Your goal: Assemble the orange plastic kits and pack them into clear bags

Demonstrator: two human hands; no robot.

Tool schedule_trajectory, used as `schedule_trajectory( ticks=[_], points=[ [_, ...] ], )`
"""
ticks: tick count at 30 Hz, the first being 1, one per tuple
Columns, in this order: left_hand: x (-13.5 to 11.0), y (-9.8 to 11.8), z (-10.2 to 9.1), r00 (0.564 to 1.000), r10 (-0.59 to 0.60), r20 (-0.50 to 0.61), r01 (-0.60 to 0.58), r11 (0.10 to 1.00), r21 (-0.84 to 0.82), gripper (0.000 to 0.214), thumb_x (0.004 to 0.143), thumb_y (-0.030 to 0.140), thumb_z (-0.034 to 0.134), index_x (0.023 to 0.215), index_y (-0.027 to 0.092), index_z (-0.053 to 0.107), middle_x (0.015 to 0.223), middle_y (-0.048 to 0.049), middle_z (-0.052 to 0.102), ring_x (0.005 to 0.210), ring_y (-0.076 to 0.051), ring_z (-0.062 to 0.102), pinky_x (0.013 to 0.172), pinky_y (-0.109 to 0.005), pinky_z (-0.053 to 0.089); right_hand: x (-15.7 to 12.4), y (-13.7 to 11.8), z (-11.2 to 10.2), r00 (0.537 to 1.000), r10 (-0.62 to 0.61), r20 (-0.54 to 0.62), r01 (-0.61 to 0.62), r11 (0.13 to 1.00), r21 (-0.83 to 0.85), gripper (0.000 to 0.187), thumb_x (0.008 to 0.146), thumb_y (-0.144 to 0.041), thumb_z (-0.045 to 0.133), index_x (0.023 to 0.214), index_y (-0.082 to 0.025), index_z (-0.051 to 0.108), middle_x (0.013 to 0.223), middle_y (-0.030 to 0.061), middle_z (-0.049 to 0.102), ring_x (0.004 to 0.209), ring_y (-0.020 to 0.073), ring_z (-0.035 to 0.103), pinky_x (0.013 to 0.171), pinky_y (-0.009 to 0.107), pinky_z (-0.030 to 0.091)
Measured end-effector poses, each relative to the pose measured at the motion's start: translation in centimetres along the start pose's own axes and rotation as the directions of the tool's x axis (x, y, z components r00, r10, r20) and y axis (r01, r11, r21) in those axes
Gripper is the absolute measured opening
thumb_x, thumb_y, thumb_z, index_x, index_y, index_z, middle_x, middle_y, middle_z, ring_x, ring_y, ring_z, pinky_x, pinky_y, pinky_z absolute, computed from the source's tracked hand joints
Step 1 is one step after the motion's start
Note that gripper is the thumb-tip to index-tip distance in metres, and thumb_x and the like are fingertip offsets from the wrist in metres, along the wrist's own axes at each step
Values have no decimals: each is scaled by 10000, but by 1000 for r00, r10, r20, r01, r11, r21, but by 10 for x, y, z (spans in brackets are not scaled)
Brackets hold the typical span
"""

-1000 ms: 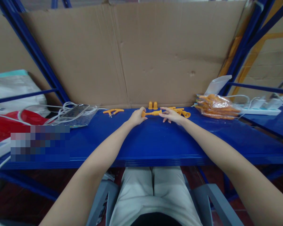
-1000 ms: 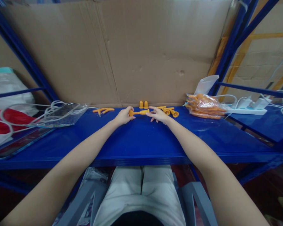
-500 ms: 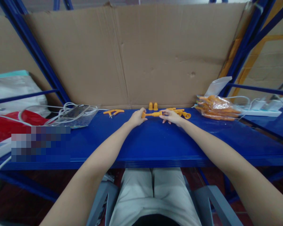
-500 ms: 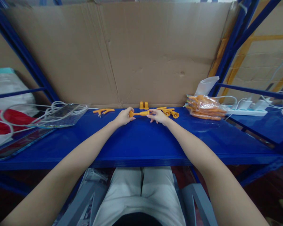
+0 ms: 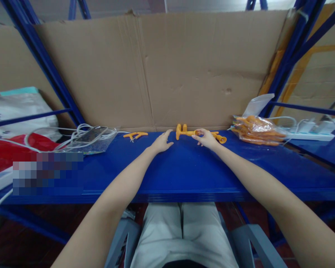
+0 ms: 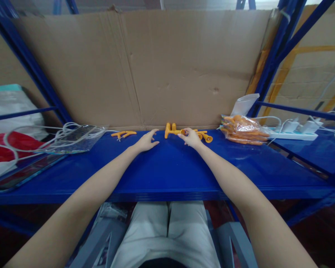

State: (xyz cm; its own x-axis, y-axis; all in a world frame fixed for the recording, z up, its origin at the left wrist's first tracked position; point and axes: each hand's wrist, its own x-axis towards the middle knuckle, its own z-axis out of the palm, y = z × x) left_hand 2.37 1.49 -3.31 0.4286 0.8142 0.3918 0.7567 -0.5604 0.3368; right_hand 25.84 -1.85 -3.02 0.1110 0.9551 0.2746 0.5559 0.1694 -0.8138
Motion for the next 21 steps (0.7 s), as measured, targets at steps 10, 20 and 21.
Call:
schedule_trajectory(
  ticks=[10, 20, 21],
  points=[
    [2, -2, -1, 999, 1, 46, -5, 995, 100, 463, 827, 212, 609, 1279, 138, 546, 1279, -134, 617, 1013, -215, 650, 934, -342, 495, -3, -9, -12, 997, 28, 77, 40, 651, -758, 567, 929, -566, 420, 897, -91, 729, 851, 175, 729, 875, 294, 700, 722, 327, 515],
    [4, -4, -1, 997, 32, 69, -41, 992, 120, 312, 813, 228, 613, 1116, 167, 654, 1193, -108, 675, 1079, -238, 640, 979, -369, 481, -9, -15, -7, 998, 61, -11, -47, 617, -786, 528, 918, -485, 464, 1097, -52, 707, 1036, 261, 703, 1070, 363, 655, 888, 419, 504],
    [4, -5, -1, 997, 37, 70, -45, 992, 121, 303, 810, 228, 613, 1103, 169, 659, 1181, -105, 681, 1076, -236, 642, 975, -368, 483, -9, -15, -8, 997, 69, -24, -61, 618, -784, 516, 915, -468, 468, 1103, -49, 705, 1046, 264, 700, 1075, 366, 652, 889, 423, 503]
  ],
)
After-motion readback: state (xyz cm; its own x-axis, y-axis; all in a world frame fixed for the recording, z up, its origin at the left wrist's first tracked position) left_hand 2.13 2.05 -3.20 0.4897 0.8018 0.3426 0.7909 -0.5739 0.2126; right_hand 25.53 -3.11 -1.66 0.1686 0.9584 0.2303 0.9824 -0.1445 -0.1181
